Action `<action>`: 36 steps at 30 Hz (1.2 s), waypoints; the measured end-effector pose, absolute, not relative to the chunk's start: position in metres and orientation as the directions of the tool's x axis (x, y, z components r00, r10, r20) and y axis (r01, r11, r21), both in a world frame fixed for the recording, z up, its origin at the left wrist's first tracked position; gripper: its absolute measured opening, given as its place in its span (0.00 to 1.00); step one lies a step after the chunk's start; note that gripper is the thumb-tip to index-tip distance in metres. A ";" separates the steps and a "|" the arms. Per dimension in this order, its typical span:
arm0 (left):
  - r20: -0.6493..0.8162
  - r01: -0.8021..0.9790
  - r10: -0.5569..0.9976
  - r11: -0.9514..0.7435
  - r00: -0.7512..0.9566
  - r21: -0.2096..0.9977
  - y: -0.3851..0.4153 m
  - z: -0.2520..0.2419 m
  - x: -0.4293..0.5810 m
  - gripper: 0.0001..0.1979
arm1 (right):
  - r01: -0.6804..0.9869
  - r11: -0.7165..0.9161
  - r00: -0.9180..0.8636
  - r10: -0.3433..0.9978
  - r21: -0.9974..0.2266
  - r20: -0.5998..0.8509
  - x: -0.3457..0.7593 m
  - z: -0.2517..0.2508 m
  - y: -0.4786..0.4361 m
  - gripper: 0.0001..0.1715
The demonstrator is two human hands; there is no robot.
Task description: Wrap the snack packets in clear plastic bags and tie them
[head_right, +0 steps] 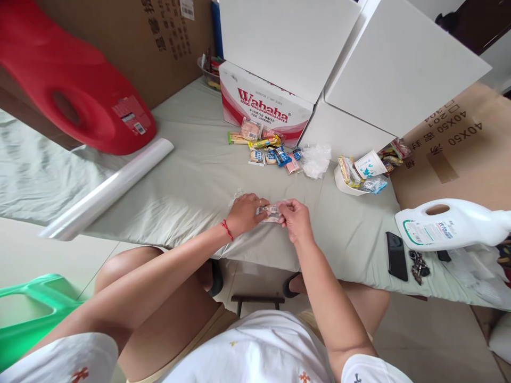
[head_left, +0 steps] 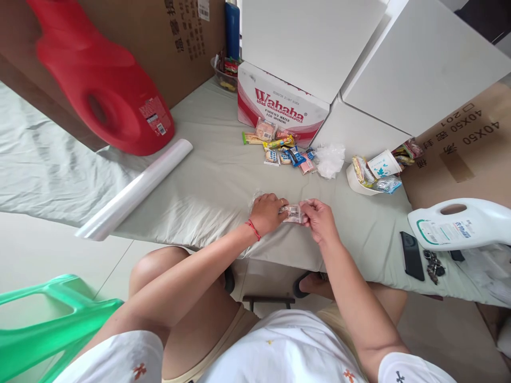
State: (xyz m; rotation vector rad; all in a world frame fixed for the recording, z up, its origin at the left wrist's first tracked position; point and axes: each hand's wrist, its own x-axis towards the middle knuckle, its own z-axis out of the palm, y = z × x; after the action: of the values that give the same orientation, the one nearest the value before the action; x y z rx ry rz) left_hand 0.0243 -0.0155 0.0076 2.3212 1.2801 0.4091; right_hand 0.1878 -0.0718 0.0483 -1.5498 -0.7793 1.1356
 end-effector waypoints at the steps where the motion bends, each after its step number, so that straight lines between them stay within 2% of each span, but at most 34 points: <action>1: 0.043 0.717 0.853 -0.463 0.520 0.520 -0.017 0.007 0.024 0.18 | -0.039 -0.266 0.330 0.906 -0.963 -0.264 0.179 0.046 -0.070 0.21; 5: 0.070 0.714 0.863 -0.456 0.500 0.531 -0.020 0.003 0.024 0.18 | -0.020 -0.227 0.331 0.917 -0.974 -0.221 0.161 0.036 -0.070 0.18; 11: 0.099 0.714 0.890 -0.420 0.446 0.560 -0.018 -0.003 0.027 0.20 | -0.201 -0.178 0.444 0.860 -0.963 -0.252 0.186 0.034 -0.076 0.23; 16: 0.118 0.730 0.914 -0.383 0.389 0.566 -0.013 -0.002 0.033 0.16 | -0.317 -0.171 0.518 0.793 -0.933 -0.321 0.223 0.030 -0.086 0.25; 20: 0.265 0.699 0.859 -0.512 0.439 0.500 -0.016 0.000 0.036 0.15 | -0.410 -0.199 0.512 0.758 -0.890 -0.405 0.235 0.025 -0.090 0.23; 23: 0.383 0.621 0.738 -0.674 0.555 0.399 -0.018 0.000 0.036 0.21 | -0.505 -0.198 0.520 0.708 -0.840 -0.479 0.236 0.024 -0.089 0.21; 25: 0.392 0.548 0.648 -0.762 0.653 0.345 -0.019 0.000 0.037 0.20 | -0.542 -0.202 0.514 0.688 -0.816 -0.512 0.237 0.024 -0.088 0.20; 28: 0.337 0.484 0.574 -0.815 0.746 0.318 -0.018 0.002 0.037 0.15 | -0.551 -0.215 0.503 0.685 -0.806 -0.527 0.240 0.024 -0.088 0.18; 32: 0.301 0.491 0.577 -0.811 0.759 0.317 -0.019 0.001 0.040 0.17 | -0.551 -0.226 0.491 0.690 -0.803 -0.531 0.239 0.029 -0.088 0.18; 36: 0.320 0.501 0.598 -0.797 0.735 0.337 -0.021 -0.002 0.044 0.16 | -0.441 -0.239 0.427 0.792 -0.865 -0.437 0.217 0.036 -0.081 0.17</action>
State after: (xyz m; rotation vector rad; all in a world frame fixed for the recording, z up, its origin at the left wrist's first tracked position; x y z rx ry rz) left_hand 0.0439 -0.0212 -0.0021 2.7088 0.8713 0.6160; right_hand 0.2167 -0.0810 0.0358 -1.3814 -0.3412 1.1936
